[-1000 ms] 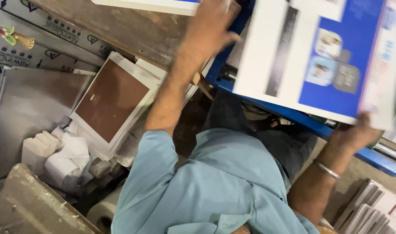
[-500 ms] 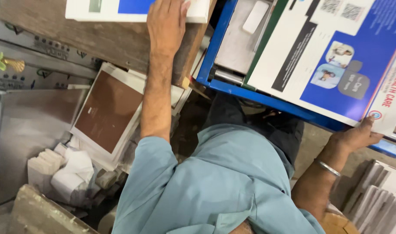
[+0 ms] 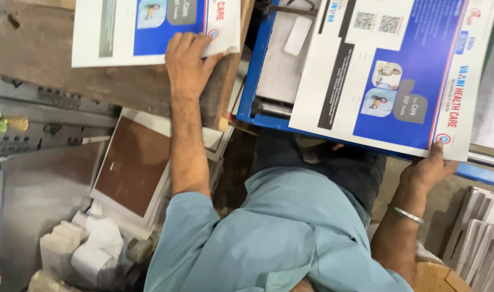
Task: The person sits on the floor and repeatedly picks up white boxes labeled 'VA2N HEALTH CARE' from a wooden surface. They place each box onto a blue conveyor belt with green rollers, guiding it through the machine before stacking the processed boxes back onto the wooden surface.
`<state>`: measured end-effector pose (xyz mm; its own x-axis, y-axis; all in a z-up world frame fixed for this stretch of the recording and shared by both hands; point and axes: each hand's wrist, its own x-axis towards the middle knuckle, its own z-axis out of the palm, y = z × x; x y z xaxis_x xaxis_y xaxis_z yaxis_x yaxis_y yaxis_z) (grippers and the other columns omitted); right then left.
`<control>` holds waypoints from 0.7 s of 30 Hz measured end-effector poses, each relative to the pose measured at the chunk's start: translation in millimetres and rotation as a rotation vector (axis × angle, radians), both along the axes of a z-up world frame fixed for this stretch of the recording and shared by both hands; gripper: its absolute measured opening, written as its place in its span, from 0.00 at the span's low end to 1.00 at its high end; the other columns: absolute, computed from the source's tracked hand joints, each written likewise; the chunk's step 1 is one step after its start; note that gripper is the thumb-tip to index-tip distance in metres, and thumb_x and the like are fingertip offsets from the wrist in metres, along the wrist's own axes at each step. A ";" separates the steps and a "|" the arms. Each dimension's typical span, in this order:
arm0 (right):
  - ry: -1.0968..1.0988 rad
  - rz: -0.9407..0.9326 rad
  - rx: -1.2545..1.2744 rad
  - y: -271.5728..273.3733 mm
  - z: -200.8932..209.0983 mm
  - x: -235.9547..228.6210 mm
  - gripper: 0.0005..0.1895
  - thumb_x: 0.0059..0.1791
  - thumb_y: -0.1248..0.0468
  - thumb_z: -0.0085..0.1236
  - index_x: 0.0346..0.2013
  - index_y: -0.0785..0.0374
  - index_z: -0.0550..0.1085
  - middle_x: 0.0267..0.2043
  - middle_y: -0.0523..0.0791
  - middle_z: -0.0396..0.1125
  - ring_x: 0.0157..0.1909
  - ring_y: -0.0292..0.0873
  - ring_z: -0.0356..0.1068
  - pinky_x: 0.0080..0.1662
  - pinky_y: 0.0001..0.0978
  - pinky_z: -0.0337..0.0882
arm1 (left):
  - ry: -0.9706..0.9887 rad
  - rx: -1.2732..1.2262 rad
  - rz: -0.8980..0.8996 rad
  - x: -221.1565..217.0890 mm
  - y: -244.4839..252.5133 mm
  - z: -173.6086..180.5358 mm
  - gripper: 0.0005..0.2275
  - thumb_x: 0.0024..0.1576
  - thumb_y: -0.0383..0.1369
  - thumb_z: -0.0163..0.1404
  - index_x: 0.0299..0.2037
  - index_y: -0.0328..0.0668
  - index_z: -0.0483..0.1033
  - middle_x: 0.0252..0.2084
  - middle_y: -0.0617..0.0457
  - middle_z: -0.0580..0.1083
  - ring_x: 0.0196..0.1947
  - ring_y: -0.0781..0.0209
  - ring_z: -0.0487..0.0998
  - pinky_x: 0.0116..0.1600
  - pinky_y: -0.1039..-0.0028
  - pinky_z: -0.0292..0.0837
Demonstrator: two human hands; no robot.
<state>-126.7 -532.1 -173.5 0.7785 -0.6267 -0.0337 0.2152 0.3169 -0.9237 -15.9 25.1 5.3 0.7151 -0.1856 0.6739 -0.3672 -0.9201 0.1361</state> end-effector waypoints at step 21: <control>0.190 0.260 0.200 10.5 -19.3 61.2 0.16 0.63 0.65 0.48 0.59 0.77 0.66 0.50 0.57 0.71 0.50 0.55 0.79 0.49 0.43 0.84 | 0.155 -0.021 0.031 6.6 0.4 -16.4 0.22 0.55 0.37 0.68 0.54 0.37 0.73 0.62 0.43 0.70 0.65 0.39 0.67 0.68 0.51 0.60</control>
<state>-65.5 -521.6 -192.8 0.8791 -0.3751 -0.2940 -0.0652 0.5163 -0.8539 -9.3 25.5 -11.1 0.8162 -0.1486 0.5583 -0.3115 -0.9271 0.2086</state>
